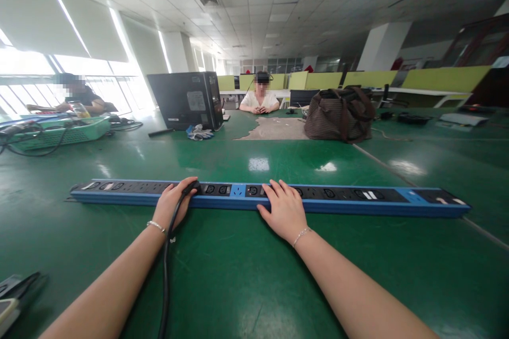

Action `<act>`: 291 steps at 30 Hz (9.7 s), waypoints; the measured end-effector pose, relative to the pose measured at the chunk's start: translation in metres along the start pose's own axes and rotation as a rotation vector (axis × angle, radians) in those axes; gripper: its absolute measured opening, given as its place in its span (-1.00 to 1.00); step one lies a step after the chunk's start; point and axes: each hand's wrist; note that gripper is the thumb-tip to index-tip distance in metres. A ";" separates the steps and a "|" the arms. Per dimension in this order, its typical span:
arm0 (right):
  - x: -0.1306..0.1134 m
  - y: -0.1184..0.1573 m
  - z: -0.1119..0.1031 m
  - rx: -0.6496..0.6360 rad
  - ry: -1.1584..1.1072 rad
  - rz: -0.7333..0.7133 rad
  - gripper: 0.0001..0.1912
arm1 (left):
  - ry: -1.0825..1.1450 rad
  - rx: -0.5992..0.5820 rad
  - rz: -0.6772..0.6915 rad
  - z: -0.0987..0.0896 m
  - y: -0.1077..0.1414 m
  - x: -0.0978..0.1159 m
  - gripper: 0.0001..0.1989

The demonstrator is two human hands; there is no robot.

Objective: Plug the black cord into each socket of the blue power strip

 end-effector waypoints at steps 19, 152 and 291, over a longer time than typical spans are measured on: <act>-0.001 -0.001 0.001 0.014 -0.020 0.000 -0.47 | -0.074 -0.250 0.097 0.020 0.008 0.081 -0.69; 0.037 -0.015 -0.019 0.272 -0.421 0.038 -0.73 | -0.482 -0.366 0.260 0.054 0.008 0.071 -0.32; 0.024 -0.008 -0.002 0.229 -0.270 0.132 -0.75 | -0.463 -0.344 0.271 0.076 0.015 0.113 -0.36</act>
Point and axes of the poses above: each hand's wrist, its own y-axis away from the middle knuckle, its own z-axis out of the palm, x = y × z, and after that the axes turned 12 degrees about -x, right-handed
